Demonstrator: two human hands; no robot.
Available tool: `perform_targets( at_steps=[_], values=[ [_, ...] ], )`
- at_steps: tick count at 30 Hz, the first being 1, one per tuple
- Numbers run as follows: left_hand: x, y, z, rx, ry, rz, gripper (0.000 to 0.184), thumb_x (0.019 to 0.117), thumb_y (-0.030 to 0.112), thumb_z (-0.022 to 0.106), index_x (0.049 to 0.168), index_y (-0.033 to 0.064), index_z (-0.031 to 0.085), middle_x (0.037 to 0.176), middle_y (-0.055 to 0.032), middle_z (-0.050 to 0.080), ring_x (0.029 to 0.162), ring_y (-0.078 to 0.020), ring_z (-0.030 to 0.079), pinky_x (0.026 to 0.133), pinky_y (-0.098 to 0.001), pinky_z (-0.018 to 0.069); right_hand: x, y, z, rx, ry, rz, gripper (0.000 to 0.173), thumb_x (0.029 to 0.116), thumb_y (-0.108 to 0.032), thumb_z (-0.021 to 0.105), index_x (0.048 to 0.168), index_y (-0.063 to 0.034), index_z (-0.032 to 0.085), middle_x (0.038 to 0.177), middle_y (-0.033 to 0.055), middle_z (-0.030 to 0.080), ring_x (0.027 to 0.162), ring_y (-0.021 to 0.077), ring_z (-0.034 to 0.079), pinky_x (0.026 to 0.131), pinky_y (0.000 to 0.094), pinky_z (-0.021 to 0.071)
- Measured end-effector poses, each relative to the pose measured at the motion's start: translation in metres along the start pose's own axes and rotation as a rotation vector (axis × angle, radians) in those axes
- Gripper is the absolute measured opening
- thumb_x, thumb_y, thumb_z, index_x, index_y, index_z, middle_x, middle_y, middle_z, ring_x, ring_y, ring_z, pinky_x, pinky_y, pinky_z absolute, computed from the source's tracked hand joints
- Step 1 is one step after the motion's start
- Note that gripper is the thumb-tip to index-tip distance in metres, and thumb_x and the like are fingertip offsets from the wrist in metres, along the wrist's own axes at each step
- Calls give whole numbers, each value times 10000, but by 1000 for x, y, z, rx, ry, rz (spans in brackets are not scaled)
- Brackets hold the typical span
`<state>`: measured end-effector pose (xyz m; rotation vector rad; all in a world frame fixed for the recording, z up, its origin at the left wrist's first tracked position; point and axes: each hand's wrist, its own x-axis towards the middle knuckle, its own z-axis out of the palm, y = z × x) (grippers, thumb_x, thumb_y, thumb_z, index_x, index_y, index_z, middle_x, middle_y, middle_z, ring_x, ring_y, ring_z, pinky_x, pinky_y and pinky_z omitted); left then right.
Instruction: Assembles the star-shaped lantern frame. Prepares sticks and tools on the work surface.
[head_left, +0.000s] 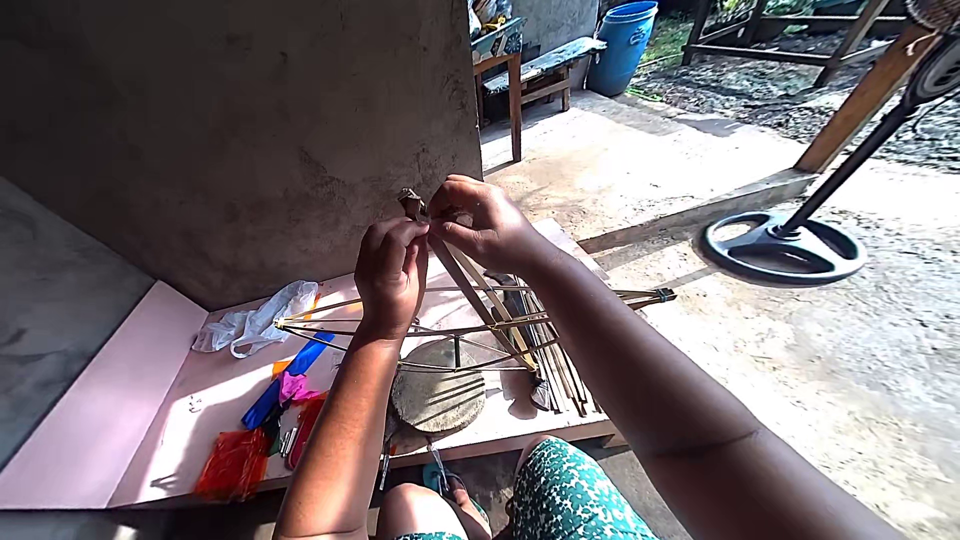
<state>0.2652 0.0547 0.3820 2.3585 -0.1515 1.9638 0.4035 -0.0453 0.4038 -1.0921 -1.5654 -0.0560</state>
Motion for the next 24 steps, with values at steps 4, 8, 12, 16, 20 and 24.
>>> perform_targets(
  at_steps=[4,8,12,16,20,24],
  values=[
    [-1,1,1,47,13,9,129,926,-45,683,1029,-19,757,953,-157,677,927,-166,662,840,-217,538,3,-2,-6,-10,-60,37,117,950,-156,625,901,-54,652,898,16,616,800,24,588,743,203,498],
    [-2,1,4,28,48,30,64,944,-15,668,989,-30,711,959,-168,690,938,-186,674,845,-248,545,5,-9,-9,-8,-104,83,85,954,-120,630,925,-44,654,919,33,620,805,33,590,753,200,502],
    [-1,3,2,24,37,60,79,954,-6,671,1006,-2,731,949,-153,674,936,-181,660,840,-246,536,7,-18,-13,61,-131,221,62,966,-102,607,928,-65,640,821,-14,612,695,0,564,663,181,480],
    [-1,2,3,56,41,88,105,943,-19,678,1021,-19,748,952,-160,684,939,-191,671,849,-248,550,10,-20,-17,72,-159,302,77,978,-120,597,926,-85,641,740,-41,603,637,-2,549,621,195,461],
    [0,4,4,99,41,82,126,937,-32,674,1038,-45,748,938,-177,678,886,-196,662,806,-237,546,10,-17,-18,75,-171,270,68,985,-115,626,931,-74,638,773,-23,625,672,4,579,654,191,489],
    [0,5,3,135,26,60,126,937,-37,669,1027,-23,756,926,-158,659,866,-178,637,791,-221,525,7,-16,-20,22,-200,189,74,998,-102,626,969,-35,639,876,31,636,772,36,614,734,207,527]
  ],
)
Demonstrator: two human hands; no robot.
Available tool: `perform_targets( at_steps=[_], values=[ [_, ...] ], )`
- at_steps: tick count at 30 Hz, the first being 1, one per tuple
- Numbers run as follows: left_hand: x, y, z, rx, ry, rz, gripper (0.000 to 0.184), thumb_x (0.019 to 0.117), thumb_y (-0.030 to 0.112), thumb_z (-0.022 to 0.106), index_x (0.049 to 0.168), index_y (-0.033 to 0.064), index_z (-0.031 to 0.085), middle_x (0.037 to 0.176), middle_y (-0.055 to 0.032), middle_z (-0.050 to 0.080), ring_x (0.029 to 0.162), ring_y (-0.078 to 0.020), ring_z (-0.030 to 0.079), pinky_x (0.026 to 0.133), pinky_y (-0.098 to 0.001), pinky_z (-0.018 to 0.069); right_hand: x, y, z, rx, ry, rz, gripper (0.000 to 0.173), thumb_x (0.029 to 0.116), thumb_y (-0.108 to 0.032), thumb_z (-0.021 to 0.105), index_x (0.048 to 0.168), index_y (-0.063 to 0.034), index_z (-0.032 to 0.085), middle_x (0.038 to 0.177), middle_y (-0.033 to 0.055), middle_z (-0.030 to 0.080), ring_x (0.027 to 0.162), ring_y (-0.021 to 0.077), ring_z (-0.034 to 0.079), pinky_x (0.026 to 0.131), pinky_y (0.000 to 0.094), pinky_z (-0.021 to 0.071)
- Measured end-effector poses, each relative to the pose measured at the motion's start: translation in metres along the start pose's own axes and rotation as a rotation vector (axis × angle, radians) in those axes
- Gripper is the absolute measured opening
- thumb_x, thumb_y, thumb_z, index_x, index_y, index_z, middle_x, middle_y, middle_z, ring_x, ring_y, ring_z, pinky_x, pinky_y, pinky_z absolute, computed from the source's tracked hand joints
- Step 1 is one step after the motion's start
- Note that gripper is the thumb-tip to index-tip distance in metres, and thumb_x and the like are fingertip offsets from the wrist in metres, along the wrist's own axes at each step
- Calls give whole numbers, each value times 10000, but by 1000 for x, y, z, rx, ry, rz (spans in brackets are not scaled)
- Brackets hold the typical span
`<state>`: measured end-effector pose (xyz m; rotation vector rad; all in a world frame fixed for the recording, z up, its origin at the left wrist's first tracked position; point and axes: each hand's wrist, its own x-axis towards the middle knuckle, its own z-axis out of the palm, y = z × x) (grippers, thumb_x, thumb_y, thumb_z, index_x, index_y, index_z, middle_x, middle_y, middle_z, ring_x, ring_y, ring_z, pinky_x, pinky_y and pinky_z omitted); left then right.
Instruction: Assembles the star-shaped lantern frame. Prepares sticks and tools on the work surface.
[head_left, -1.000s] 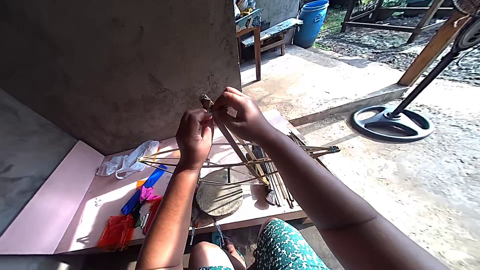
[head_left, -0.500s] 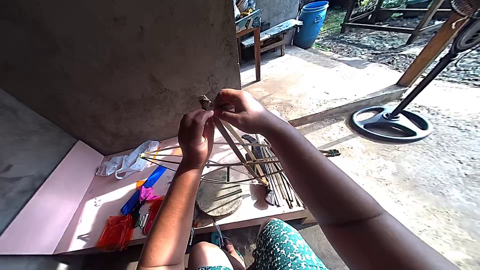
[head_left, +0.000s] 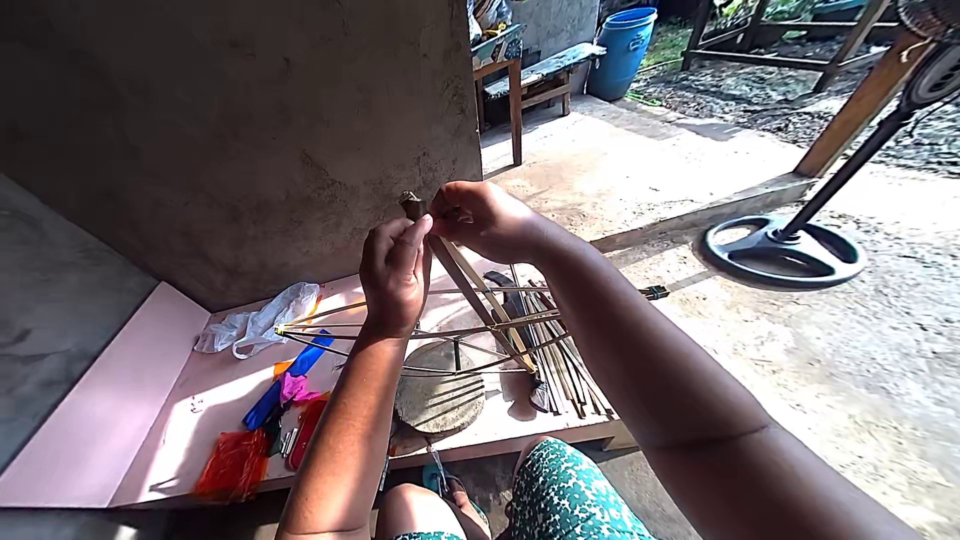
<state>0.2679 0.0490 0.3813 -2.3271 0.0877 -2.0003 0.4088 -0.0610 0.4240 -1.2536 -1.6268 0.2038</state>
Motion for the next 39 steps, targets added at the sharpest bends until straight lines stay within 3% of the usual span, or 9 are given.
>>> perform_targets(
  at_steps=[4,8,14,19,21,24,29,33,39],
  values=[
    [4,5,-1,-16,-8,-47,110,947,-36,664,997,-27,762,936,-159,654,915,-174,637,838,-210,519,-1,0,1,-73,1,-55,101,1014,-101,603,983,-11,635,971,77,621,849,69,624,789,216,536],
    [9,10,-2,-40,-25,-163,71,939,-23,683,953,-39,751,1034,-171,570,950,-134,589,859,-161,498,-2,6,4,-81,28,-105,110,1016,-109,587,987,-17,639,982,76,615,848,67,621,777,209,534],
    [16,19,-3,55,-161,-253,103,960,-58,595,976,-70,696,1126,-201,551,1010,-180,590,879,-192,504,-2,18,16,-165,189,-223,118,996,-111,607,977,-13,671,961,91,610,876,108,616,794,231,529],
    [31,20,-13,152,-356,-296,83,829,-17,648,894,-41,692,1161,-201,531,957,-212,581,796,-241,515,-3,26,26,-218,266,-292,122,1002,-94,596,963,1,662,946,112,602,848,147,613,773,266,530],
    [37,20,-17,217,-429,-287,83,823,-5,654,884,-24,707,1172,-203,540,996,-260,583,818,-309,524,-4,27,28,-216,276,-304,117,1000,-92,599,960,-1,662,942,108,597,852,149,615,778,271,536],
    [41,16,-20,262,-463,-237,98,802,-35,651,868,13,705,1156,-190,539,1000,-271,588,808,-332,534,-4,28,27,-182,259,-300,117,1001,-95,597,962,-11,667,937,90,593,873,137,605,789,264,525],
    [39,5,-25,72,-437,-204,101,822,-46,672,856,39,715,1150,-182,537,999,-230,579,829,-294,521,-5,25,20,12,164,-242,96,1000,-71,597,989,9,649,965,67,595,882,51,603,811,184,525],
    [27,0,-22,-121,-286,-206,78,824,-32,739,890,5,719,1113,-164,525,910,-120,565,725,-156,498,-7,23,16,171,106,-184,74,1011,-54,584,998,0,633,987,50,605,869,28,623,804,184,552],
    [12,1,-13,-209,-95,-123,73,886,13,764,959,11,763,1097,-164,576,935,-110,591,820,-175,512,-9,26,17,249,93,-195,46,1007,-22,566,980,-16,603,934,13,599,793,-5,597,746,162,534]
  ],
)
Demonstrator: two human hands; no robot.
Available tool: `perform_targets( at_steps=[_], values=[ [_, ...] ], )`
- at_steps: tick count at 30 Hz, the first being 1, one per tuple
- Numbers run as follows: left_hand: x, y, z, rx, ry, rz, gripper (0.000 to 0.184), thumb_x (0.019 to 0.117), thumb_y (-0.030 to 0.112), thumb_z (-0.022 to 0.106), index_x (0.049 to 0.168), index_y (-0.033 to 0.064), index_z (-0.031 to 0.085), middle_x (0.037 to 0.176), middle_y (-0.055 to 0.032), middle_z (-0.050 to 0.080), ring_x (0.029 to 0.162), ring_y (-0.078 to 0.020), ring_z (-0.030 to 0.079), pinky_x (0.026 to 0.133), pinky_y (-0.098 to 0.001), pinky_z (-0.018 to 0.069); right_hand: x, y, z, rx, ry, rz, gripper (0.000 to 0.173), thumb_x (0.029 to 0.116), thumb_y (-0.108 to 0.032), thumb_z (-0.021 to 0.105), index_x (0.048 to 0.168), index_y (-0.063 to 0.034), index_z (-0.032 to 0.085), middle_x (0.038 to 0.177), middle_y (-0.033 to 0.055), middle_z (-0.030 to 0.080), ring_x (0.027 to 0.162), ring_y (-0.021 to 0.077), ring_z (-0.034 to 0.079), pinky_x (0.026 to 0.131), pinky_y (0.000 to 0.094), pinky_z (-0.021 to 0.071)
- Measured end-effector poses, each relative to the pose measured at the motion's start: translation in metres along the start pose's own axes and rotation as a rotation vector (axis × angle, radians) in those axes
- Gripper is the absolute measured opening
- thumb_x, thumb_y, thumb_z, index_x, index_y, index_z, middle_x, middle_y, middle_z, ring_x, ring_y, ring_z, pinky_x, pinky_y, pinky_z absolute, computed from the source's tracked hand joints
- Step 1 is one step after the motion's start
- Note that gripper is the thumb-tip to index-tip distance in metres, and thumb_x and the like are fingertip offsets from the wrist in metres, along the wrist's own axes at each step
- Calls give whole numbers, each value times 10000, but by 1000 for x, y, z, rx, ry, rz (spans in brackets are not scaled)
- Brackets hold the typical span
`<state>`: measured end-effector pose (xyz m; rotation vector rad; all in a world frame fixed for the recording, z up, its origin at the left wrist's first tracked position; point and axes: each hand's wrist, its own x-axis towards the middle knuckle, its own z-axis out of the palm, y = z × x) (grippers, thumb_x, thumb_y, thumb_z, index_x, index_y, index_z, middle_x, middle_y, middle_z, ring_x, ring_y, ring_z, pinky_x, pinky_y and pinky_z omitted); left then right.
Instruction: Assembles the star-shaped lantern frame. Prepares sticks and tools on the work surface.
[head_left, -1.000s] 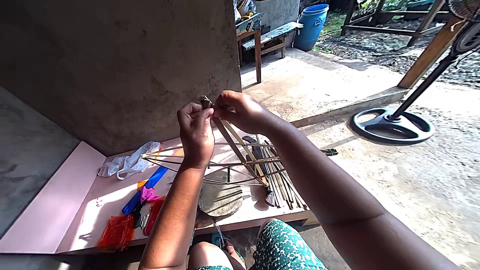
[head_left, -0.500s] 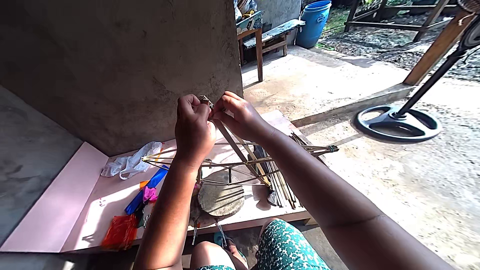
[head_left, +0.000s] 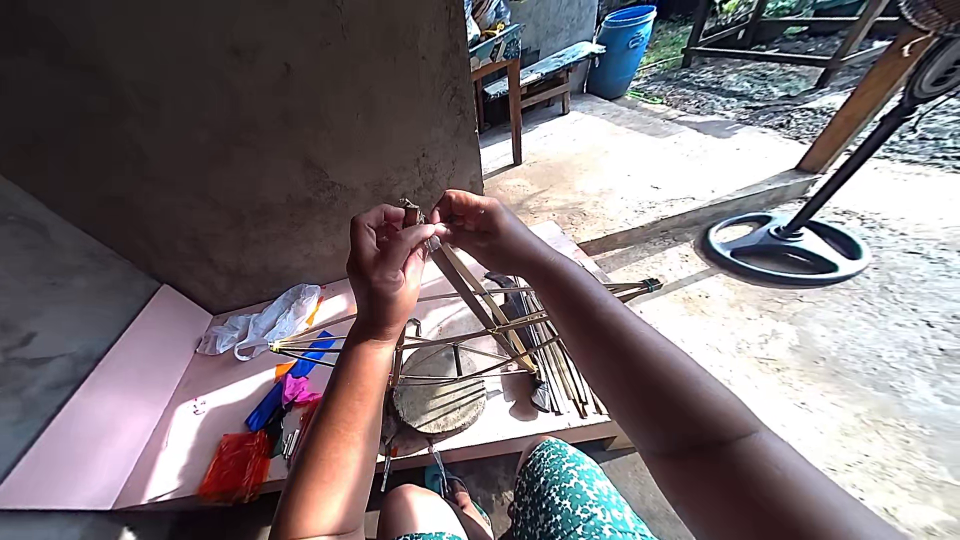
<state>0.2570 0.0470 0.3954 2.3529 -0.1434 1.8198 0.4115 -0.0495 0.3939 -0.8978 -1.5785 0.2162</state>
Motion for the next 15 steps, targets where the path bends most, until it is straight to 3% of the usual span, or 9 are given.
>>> perform_targets(
  at_steps=[3,7,11,15],
  values=[
    [-3,1,-1,-35,16,12,48,889,4,761,936,7,756,1119,-153,585,968,-99,600,852,-177,519,-1,-3,1,25,-4,8,28,1002,-16,583,983,-15,604,928,12,619,815,1,623,781,171,554],
    [-11,7,-8,-80,-6,-28,67,889,-37,736,953,-22,726,1217,-147,601,1071,-119,632,924,-225,548,-3,-2,5,65,41,9,9,972,-19,637,976,-15,631,936,17,643,791,9,638,752,176,567],
    [-16,6,-10,-152,54,-93,49,910,-22,725,957,-33,727,1168,-115,654,1096,-108,635,944,-219,541,-3,0,7,108,120,-14,27,974,-11,632,974,-35,621,897,-14,684,806,25,676,793,217,591],
    [-19,6,-19,-232,86,-219,58,925,-7,718,983,-13,714,1068,-46,662,1017,-75,645,874,-204,565,-4,-1,1,-3,193,-12,31,972,-15,622,953,-38,629,887,-24,683,822,18,683,812,214,596]
  ],
)
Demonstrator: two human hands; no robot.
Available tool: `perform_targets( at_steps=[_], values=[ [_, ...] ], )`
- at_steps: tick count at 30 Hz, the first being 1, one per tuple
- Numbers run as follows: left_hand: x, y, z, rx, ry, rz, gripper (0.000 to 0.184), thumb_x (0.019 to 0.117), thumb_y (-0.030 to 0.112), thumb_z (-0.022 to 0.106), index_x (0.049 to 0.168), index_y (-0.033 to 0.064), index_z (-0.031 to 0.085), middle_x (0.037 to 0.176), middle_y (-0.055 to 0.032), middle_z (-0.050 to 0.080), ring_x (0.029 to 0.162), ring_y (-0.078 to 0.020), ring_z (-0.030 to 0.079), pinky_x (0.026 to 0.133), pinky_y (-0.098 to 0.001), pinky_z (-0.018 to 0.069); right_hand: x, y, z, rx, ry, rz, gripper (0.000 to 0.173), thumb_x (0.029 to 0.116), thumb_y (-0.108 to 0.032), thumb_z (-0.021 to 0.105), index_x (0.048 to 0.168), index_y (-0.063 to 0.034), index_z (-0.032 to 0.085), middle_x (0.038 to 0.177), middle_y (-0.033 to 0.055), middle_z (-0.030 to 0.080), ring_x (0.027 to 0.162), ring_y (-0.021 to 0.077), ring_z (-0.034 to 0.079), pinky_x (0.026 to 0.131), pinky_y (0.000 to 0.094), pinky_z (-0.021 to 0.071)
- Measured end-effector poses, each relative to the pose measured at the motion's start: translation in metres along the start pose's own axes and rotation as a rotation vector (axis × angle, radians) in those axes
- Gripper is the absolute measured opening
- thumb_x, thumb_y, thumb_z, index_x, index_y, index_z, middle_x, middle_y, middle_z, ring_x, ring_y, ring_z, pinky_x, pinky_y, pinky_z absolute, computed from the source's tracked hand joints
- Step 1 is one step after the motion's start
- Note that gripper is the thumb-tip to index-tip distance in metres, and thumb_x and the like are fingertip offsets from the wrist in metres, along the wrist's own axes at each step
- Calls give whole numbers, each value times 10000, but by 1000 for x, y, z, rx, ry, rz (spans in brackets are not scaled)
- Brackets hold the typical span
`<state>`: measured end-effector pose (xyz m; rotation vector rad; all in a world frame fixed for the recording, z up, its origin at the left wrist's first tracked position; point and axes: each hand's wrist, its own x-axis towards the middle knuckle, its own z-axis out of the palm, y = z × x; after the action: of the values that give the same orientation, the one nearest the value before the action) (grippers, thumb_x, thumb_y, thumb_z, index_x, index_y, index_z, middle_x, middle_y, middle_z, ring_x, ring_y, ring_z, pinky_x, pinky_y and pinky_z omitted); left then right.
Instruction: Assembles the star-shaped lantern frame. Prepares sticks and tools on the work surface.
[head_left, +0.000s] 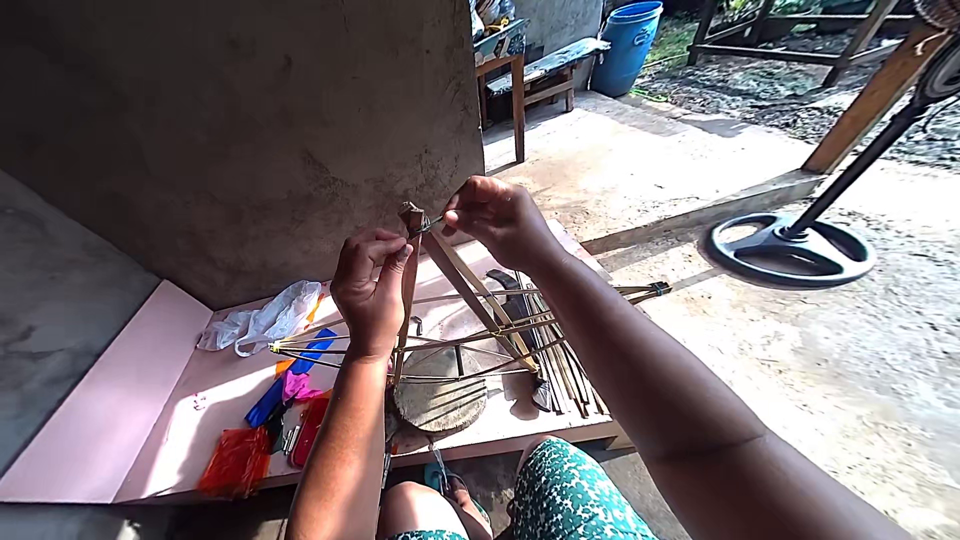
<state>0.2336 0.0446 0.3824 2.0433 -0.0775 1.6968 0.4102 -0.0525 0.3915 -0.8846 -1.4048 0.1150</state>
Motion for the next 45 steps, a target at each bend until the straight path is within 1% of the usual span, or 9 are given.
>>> perform_targets(
  at_steps=[5,8,11,15,20,24,28,33,45],
  values=[
    [-6,5,1,-204,57,-298,83,946,15,682,972,92,699,1066,23,689,959,-51,657,839,-211,567,-8,4,9,19,44,65,43,997,-36,588,961,-57,598,857,-44,647,785,-1,649,780,193,570],
    [-10,5,7,-427,128,-552,128,937,8,667,938,132,698,1031,29,703,883,-40,661,747,-193,565,-14,5,17,337,56,237,81,1021,-49,522,1000,-92,587,979,-11,692,718,24,637,698,209,563],
    [-14,-1,13,-613,191,-660,173,965,-21,615,919,130,686,984,10,707,871,-60,680,773,-215,587,-18,4,27,573,104,373,146,1048,-45,455,1005,-76,591,1039,36,717,702,31,639,661,185,548],
    [-15,-9,12,-734,187,-656,193,963,-21,612,901,136,705,1007,-12,729,812,-55,673,709,-187,565,-20,7,33,804,189,486,200,1080,-56,398,993,-86,576,1002,67,738,733,55,685,703,192,572],
    [-14,-17,5,-858,78,-638,92,1008,172,652,944,172,718,1050,-19,737,747,-33,653,647,-158,540,-19,6,37,884,237,526,216,1099,-96,382,979,-97,561,948,76,752,704,64,697,668,183,570],
    [-1,-10,3,-808,42,-627,235,1079,94,446,943,126,636,941,-49,742,737,-63,681,647,-176,559,-9,0,35,799,180,464,198,1103,-106,373,987,-101,534,903,61,732,728,82,694,692,214,575],
    [8,-6,2,-726,-3,-535,219,1103,89,379,989,104,566,943,-58,735,768,-89,695,682,-205,578,-2,-12,34,791,162,413,165,1114,-99,352,992,-90,463,885,75,689,744,105,688,724,241,584],
    [17,-4,-2,-650,-8,-446,202,1099,54,367,1002,56,544,871,-71,701,700,-105,660,652,-227,577,4,-14,37,674,126,296,299,1063,7,365,905,45,616,773,105,670,716,122,671,776,281,595],
    [1,-12,-23,-633,-113,-466,273,1051,-14,442,856,44,624,765,-60,692,629,-79,610,606,-219,533,-14,0,46,664,7,280,181,983,73,473,872,42,613,798,127,672,755,154,690,819,321,601]
  ],
)
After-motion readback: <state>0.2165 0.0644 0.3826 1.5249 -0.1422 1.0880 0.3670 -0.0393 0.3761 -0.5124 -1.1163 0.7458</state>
